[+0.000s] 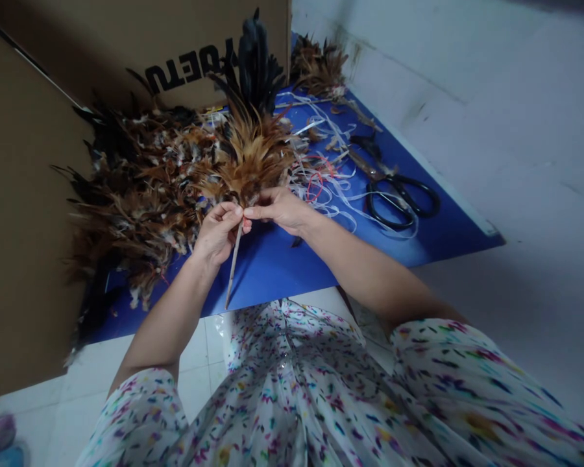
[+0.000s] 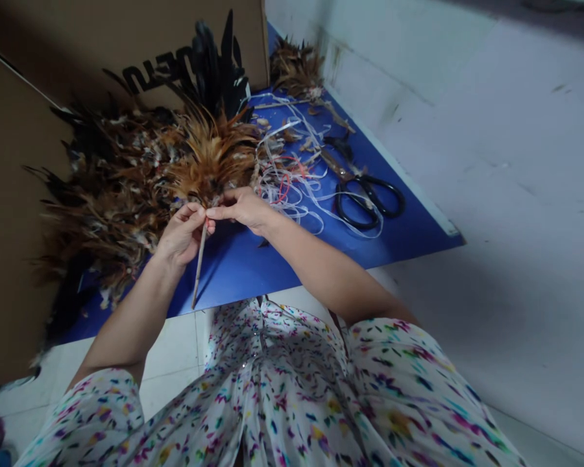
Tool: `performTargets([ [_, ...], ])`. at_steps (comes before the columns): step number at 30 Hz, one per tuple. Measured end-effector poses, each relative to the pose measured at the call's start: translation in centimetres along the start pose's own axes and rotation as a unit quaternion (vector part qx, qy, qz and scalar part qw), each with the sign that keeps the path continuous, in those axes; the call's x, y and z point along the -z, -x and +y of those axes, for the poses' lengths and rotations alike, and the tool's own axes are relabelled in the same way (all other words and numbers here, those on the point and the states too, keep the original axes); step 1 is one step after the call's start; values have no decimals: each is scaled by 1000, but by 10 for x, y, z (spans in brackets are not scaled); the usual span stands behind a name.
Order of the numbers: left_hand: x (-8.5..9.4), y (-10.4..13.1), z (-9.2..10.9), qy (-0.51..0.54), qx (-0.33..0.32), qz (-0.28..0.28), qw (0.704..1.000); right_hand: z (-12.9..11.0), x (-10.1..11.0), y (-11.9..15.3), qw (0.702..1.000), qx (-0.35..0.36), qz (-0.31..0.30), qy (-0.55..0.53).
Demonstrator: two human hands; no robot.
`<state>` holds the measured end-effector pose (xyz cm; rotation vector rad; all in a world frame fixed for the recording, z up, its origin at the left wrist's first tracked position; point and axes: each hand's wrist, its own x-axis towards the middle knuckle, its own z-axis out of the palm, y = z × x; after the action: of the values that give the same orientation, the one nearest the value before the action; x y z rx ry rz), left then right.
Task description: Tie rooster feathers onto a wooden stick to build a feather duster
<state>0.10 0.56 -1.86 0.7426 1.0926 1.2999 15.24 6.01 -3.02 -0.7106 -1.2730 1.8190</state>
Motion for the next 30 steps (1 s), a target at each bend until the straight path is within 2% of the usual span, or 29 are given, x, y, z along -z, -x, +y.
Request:
performTargets([
  [10,-3,-4,-4,-5,-35,57,998,-12,-7,4,999,-25,40,-10],
  [15,-5,-5,-6,-30,-113,55,992,-14,-7,5,998,-51,41,6],
  [22,-4,-5,-8,-137,-208,94,964,-17,-8,10,997,-44,5,-61],
  [30,-7,3,-9,-236,-256,99,932,-7,-11,6,999,-8,37,-5],
])
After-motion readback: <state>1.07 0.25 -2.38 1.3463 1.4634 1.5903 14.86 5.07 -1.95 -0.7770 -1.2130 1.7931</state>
